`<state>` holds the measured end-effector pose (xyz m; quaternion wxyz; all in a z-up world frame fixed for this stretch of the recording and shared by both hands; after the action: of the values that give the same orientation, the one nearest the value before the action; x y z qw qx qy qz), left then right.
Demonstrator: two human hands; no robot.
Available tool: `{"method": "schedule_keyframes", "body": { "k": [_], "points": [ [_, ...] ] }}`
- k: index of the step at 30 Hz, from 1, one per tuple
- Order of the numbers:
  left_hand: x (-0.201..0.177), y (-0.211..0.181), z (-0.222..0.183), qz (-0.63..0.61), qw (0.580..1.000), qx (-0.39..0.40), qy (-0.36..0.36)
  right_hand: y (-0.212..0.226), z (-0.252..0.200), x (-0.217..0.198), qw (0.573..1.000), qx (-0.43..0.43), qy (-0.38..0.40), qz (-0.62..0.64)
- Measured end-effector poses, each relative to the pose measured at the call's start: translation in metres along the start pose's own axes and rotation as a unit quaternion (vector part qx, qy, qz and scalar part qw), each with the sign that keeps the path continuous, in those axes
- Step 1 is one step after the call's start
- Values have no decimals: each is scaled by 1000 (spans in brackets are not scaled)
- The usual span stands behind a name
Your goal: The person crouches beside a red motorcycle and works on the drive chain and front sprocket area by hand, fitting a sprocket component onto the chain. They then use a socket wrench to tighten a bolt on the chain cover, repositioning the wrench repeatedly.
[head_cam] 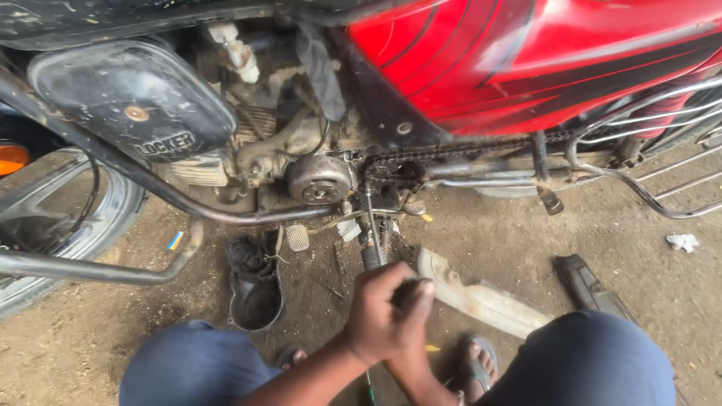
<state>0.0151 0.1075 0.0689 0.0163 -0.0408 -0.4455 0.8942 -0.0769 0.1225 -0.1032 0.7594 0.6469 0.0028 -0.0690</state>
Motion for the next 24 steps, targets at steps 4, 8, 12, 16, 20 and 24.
{"method": "schedule_keyframes", "body": {
  "k": [4,8,12,16,20,24],
  "points": [
    [-11,13,1,-29,997,-67,7,-5,-10,-7,998,-22,-15,-60],
    [-18,71,11,-89,968,-222,-81,37,-17,-24,976,27,-28,-214],
    [-20,134,28,1,868,-490,-84,51,-19,-37,958,78,-6,-277],
    [-8,192,45,12,857,-515,-19,33,-16,-47,949,43,11,-314],
    [-1,227,59,-74,883,-460,-57,13,-4,-59,891,-18,48,-451],
    [2,243,64,-150,884,-434,-88,32,5,-64,866,-82,63,-489]
  ]
}}
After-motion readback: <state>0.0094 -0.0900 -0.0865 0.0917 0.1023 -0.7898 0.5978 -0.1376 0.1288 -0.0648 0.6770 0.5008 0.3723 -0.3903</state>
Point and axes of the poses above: each hand's wrist, its own z-axis towards the middle knuckle, its own x-axis out of the palm, y = z × x, the point moved 4 cm from there along z, towards the middle knuckle, and after that the axes turned 2 degrees about -y, right-handed, at the moved point
